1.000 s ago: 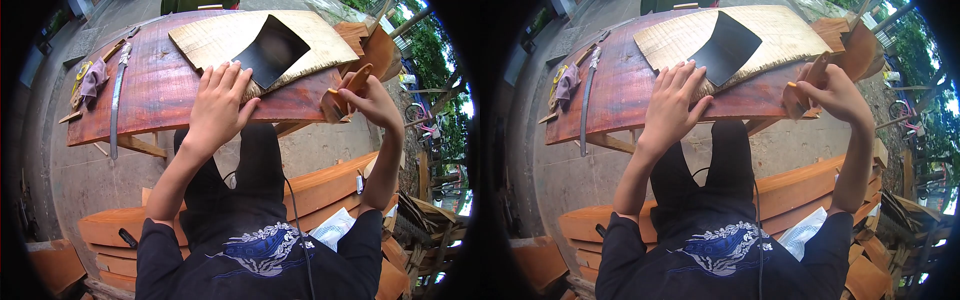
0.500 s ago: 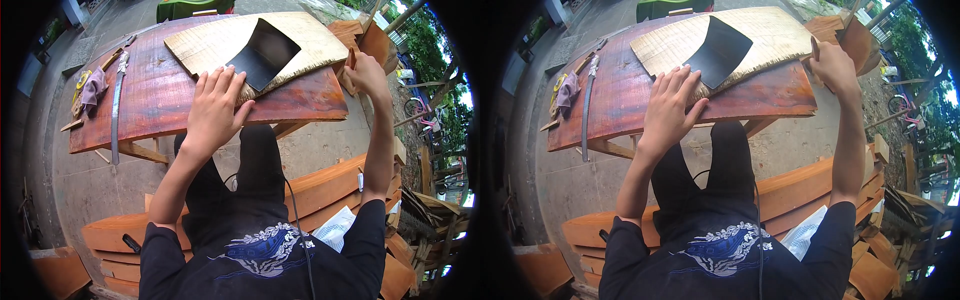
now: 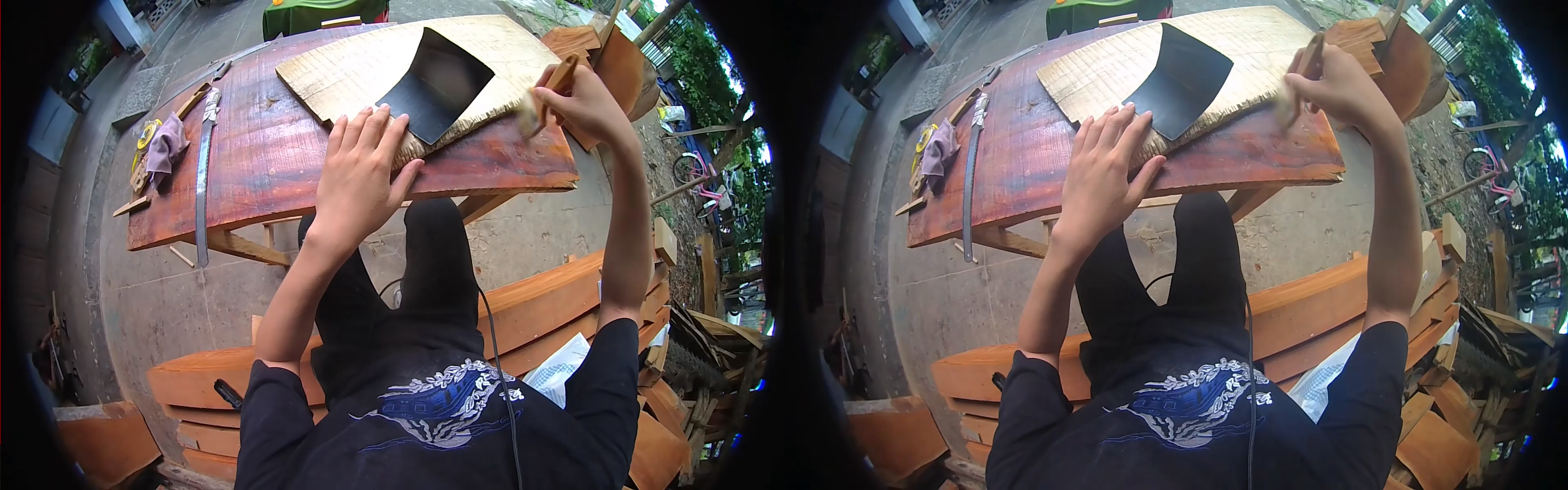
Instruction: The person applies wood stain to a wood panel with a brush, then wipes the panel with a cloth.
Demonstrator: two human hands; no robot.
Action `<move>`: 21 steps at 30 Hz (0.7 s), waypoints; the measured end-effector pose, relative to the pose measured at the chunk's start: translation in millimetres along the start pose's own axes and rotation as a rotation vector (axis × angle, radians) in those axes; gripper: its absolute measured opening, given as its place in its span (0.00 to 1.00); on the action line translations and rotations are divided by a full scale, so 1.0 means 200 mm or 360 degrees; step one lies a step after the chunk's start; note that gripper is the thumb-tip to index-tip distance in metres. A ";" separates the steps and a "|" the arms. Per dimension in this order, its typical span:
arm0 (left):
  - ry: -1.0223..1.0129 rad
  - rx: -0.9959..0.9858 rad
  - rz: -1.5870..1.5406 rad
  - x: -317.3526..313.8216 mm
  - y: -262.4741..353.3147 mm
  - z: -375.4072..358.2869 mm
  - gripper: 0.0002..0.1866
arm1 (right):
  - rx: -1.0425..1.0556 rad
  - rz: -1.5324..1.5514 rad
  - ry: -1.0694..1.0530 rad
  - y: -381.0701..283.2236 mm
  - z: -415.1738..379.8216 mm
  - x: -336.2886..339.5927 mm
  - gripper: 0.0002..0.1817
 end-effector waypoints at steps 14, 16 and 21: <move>0.0002 0.0005 -0.0016 0.00 0.00 0.00 0.31 | -0.0084 0.0125 -0.0135 -0.03 -0.03 0.00 0.11; -0.0007 -0.0002 -0.0022 0.00 0.01 0.00 0.31 | -0.0013 -0.0264 0.0001 0.03 0.04 0.03 0.10; 0.0003 -0.0029 -0.0003 -0.01 0.00 0.00 0.31 | -0.0109 -0.0151 -0.0085 0.04 0.07 0.04 0.14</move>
Point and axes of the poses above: each hand's wrist, its own z-axis towards the middle knuckle, its own x-axis out of the back of the hand, y = z × x, the point moved 4 cm from there along z, towards the middle knuckle, and after that the axes turned 3 degrees about x, right-handed, at the moved point
